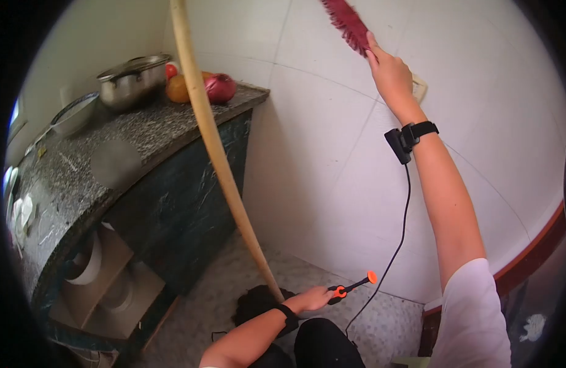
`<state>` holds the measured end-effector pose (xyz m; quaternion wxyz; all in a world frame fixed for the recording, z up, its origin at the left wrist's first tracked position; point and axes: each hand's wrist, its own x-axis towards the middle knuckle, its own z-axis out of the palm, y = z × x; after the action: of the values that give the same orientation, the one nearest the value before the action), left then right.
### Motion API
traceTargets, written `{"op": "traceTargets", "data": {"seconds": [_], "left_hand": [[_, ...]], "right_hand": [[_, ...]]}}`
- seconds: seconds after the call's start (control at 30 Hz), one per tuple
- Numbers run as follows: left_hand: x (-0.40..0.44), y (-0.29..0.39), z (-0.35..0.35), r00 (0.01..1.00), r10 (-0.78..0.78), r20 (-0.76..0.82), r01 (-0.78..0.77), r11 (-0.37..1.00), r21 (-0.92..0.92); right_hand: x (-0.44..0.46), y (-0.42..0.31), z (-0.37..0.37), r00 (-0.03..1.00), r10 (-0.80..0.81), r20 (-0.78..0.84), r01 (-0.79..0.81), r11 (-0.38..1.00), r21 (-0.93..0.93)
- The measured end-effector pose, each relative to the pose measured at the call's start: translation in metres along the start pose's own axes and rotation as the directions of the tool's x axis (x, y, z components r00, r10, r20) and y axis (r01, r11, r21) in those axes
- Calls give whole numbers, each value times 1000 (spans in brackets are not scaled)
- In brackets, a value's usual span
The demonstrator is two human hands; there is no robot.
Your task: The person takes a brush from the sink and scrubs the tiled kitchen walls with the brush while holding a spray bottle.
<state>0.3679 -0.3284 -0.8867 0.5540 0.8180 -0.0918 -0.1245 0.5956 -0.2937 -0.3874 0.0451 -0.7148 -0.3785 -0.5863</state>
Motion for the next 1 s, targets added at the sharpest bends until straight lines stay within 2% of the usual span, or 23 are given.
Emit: {"op": "traceTargets", "data": {"seconds": [0.03, 0.1, 0.13, 0.2, 0.23, 0.27, 0.33, 0.4, 0.43, 0.47, 0.53, 0.6, 0.63, 0.67, 0.73, 0.8, 0.87, 0.93, 1.0], "left_hand": [[-1, 1, -2, 1000, -3, 0, 3, 999, -36], [-6, 4, -8, 1000, -14, -14, 13, 998, -58], [-8, 6, -11, 1000, -18, -19, 16, 997, -74], [-5, 4, -18, 1000, -5, -18, 4, 998, -69], [-7, 1, -12, 1000, 0, 0, 0, 997, -80], [-13, 1, -5, 1000, -2, 10, 3, 995, -105], [-14, 7, -8, 1000, 2, -5, -2, 993, -115], [-13, 3, -1, 997, 17, -78, -25, 994, -102], [-28, 23, -11, 999, -28, -39, 22, 990, -138], [-22, 13, -5, 998, -24, -60, 17, 994, -110], [-31, 24, -3, 994, 27, -108, -47, 980, -195], [-37, 38, -5, 989, 31, -143, -64, 971, -232], [-41, 42, -1, 983, 45, -180, -92, 960, -263], [-44, 42, 0, 985, 3, -175, -45, 971, -235], [-36, 37, 7, 982, -91, -164, 53, 974, -222], [-34, 37, 12, 982, -126, -144, 89, 967, -240], [-21, 28, 21, 980, -157, -123, 120, 956, -267], [0, 6, 37, 967, -208, -144, 177, 963, -202], [-10, 20, 24, 971, -197, -139, 155, 952, -265]], "right_hand": [[0, -5, 5, 996, 84, -13, -82, 992, 96], [-68, -18, 38, 998, -31, 45, 27, 996, 80], [-115, -27, 38, 972, -87, 219, 84, 996, 22], [-225, -26, 34, 860, -167, 483, 169, 985, 39], [-273, -20, 17, 824, -227, 519, 214, 973, 87], [-318, -5, -1, 760, -233, 607, 188, 973, 138], [-386, 41, -38, 594, -206, 777, 202, 974, 104], [-419, 96, -81, 457, -108, 883, 189, 982, 23], [-419, 126, -97, 468, -107, 877, 223, 975, 0], [-419, 143, -115, 478, -102, 872, 248, 969, -22], [-371, 146, -140, 520, -44, 853, 380, 906, -185], [-343, 166, -115, 742, -93, 664, 263, 951, -161], [-300, 124, -110, 844, -45, 535, 118, 988, -102], [-273, 106, -90, 931, -86, 354, 80, 996, 31], [-225, 48, -68, 941, 141, 309, -172, 982, 78], [-218, 9, -34, 959, 163, 234, -210, 958, 196], [-238, -27, 1, 935, 87, 343, -161, 968, 191], [-292, -48, 58, 871, -171, 462, 143, 985, 94], [-310, -100, 54, 673, -284, 683, 309, 947, 89]]}}
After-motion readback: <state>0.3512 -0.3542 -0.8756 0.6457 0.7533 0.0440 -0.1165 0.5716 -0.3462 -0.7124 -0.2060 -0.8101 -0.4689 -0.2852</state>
